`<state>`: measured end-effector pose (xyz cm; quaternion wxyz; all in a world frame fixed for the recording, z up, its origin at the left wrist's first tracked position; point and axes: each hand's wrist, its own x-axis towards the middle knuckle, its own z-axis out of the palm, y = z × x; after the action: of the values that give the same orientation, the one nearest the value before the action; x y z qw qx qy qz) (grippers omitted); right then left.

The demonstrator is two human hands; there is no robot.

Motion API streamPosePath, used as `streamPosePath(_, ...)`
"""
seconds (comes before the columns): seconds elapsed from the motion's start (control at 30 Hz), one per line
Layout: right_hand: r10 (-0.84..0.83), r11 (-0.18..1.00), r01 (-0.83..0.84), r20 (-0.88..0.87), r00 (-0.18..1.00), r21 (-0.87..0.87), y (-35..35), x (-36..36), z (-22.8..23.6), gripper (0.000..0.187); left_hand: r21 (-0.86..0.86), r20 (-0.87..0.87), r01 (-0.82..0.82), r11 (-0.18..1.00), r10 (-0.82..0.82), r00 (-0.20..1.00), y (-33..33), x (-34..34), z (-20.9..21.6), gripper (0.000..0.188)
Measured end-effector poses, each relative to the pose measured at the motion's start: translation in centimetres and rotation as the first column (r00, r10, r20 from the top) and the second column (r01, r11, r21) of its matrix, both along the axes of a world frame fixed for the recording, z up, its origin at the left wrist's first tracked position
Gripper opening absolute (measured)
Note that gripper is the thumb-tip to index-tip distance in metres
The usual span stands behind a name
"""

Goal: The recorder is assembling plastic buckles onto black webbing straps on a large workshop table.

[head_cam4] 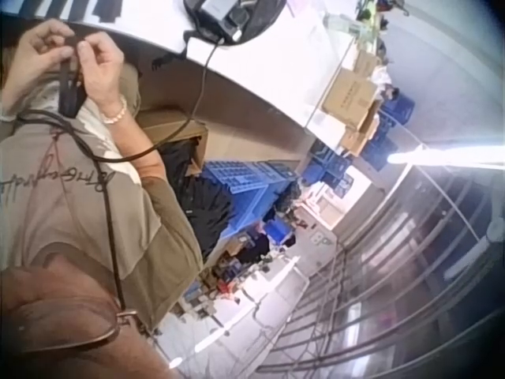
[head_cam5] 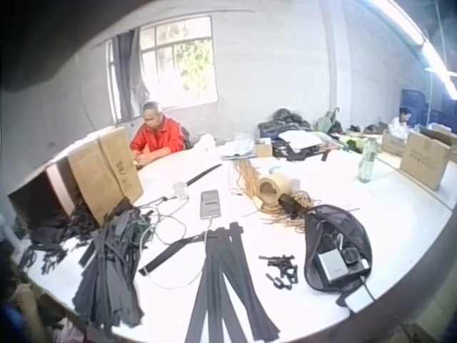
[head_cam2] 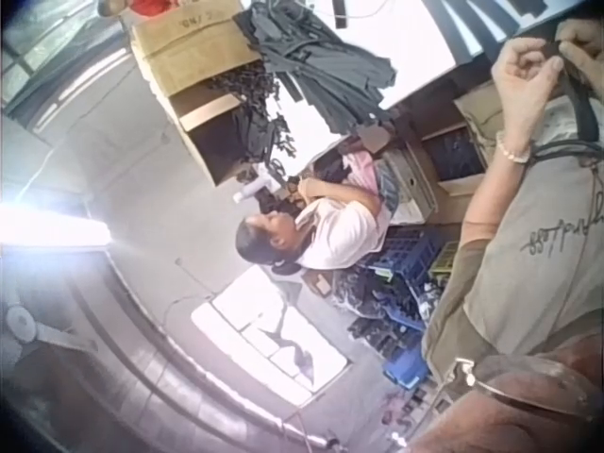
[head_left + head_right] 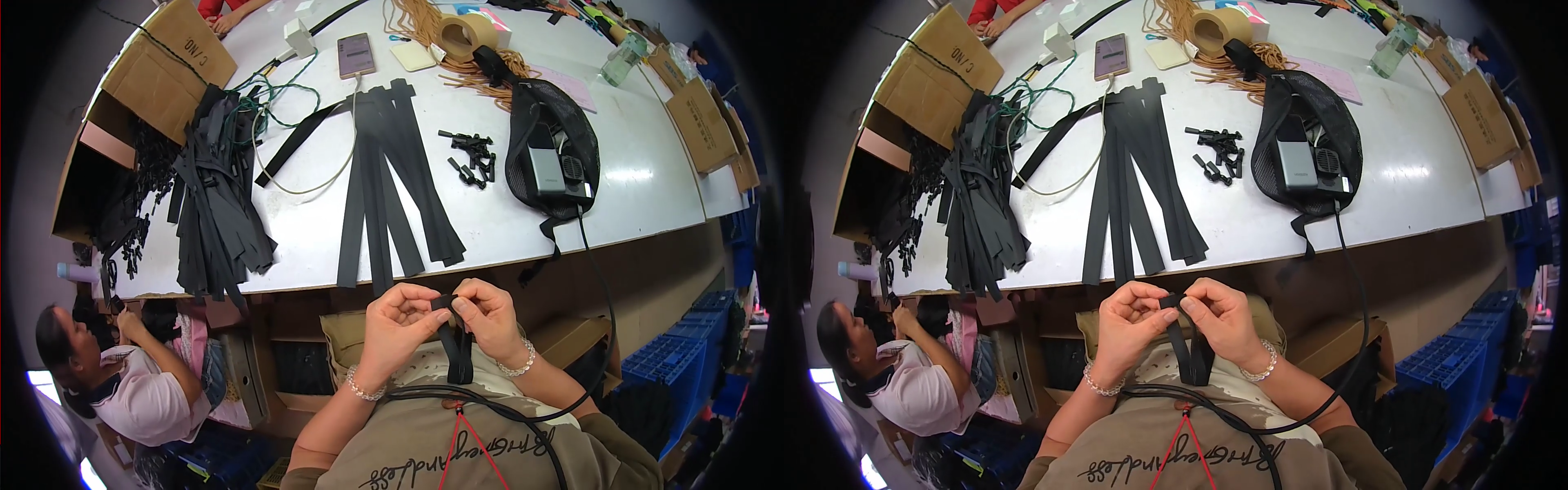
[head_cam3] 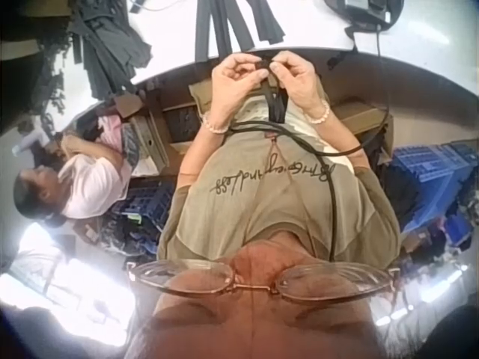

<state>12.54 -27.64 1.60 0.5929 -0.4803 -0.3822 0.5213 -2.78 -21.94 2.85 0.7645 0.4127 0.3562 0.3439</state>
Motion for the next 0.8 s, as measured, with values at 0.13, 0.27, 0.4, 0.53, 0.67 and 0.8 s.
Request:
streamPosePath(0.13, -0.009, 1.0, 0.008, -0.008, 1.0, -0.018, -0.4, 0.1, -0.2, 0.008, -0.029, -0.013, 0.001, 1.0, -0.001, 1.0, -0.1, 0.2, -0.1, 0.02)
streamPosePath(0.27, 0.003, 0.996, -0.005, -0.025, 1.0, -0.093, -0.5, 0.6, -0.5, 0.008, -0.116, -0.039, 0.002, 0.993, -0.007, 0.999, -0.2, 0.4, -1.3, 0.018)
streamPosePath(0.4, 0.015, 0.958, -0.086, -0.252, 0.968, -0.274, -0.3, 1.3, -2.0, 0.008, -0.227, -0.042, 0.004, 0.974, -0.014, 0.999, -0.2, 1.0, -3.0, 0.018)
streamPosePath(0.53, -0.061, 0.948, -0.063, -0.372, 0.926, -0.312, 0.1, 1.9, -3.2, 0.006, -0.201, -0.089, 0.013, 0.979, -0.031, 0.996, 0.5, 2.1, -3.4, 0.019)
streamPosePath(0.67, -0.114, 0.985, 0.092, -0.153, 0.982, -0.145, 0.6, 2.4, 1.7, 0.008, -0.062, 0.001, -0.028, 0.998, 0.028, 1.0, 1.0, 3.2, 1.1, 0.021)
streamPosePath(0.8, -0.166, 0.925, 0.124, 0.09, 0.982, 0.359, 2.7, 3.9, 5.8, 0.007, 0.251, 0.08, -0.079, 0.965, 0.061, 0.995, 2.7, 4.6, 6.3, 0.025)
